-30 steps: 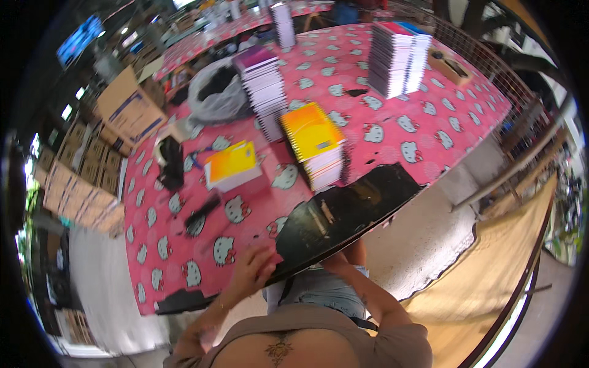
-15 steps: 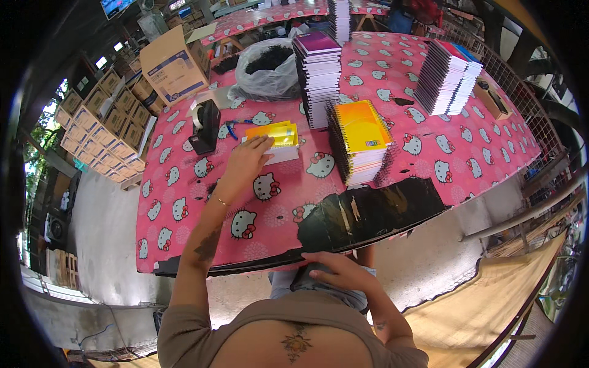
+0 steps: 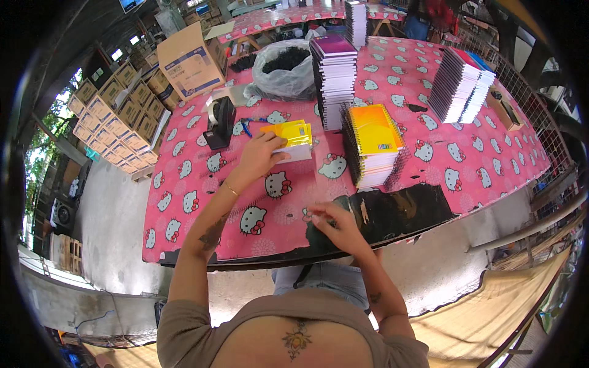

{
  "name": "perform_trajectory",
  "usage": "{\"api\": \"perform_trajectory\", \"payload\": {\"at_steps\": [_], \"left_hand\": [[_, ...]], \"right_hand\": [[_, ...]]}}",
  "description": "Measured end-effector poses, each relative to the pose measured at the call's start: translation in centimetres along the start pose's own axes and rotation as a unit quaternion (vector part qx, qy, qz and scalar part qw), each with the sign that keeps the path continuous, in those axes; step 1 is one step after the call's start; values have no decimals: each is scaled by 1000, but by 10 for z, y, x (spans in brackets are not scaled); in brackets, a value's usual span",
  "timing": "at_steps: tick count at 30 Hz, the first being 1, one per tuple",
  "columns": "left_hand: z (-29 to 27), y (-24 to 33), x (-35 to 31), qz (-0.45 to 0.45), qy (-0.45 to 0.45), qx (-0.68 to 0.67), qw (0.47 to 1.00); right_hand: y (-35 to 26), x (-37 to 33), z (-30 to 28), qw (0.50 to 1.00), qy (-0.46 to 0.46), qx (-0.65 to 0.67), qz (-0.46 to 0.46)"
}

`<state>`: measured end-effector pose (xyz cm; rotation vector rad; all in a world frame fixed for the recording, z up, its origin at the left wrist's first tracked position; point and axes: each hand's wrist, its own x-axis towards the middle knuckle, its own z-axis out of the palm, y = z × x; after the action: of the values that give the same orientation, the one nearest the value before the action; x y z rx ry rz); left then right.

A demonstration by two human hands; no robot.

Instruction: The person tapes the spines of small notebooks by hand, placing a strip of yellow tape along the edge and folding it over before stacking the completed notebooks on a table.

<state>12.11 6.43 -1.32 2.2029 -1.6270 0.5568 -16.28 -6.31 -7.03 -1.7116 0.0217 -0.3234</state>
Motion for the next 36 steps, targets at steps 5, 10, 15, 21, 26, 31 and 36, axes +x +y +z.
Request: {"api": "perform_trajectory", "payload": {"at_steps": [5,10,15,21,26,31,36], "left_hand": [[-4,-16,4,12,3,-112,994],[-9,-18,14,-61,-56,-196,977],[-15,-16,15,-48,-24,-136,989],[-56,77,-8,26,86,-35,995],[6,114,-81,15,11,-67,998],[25,126,-111,-223,116,-316,915],[36,136,-122,-217,49,-345,912]], "right_hand": [[3,-1,1,999,-26,13,28],[7,3,-5,998,-34,-4,55],[12,5,-2,995,-55,23,81],[-24,21,-9,964,208,-112,-121],[42,17,-15,997,56,42,39],[43,15,8,992,111,59,19],[39,20,15,990,120,68,31]]}}
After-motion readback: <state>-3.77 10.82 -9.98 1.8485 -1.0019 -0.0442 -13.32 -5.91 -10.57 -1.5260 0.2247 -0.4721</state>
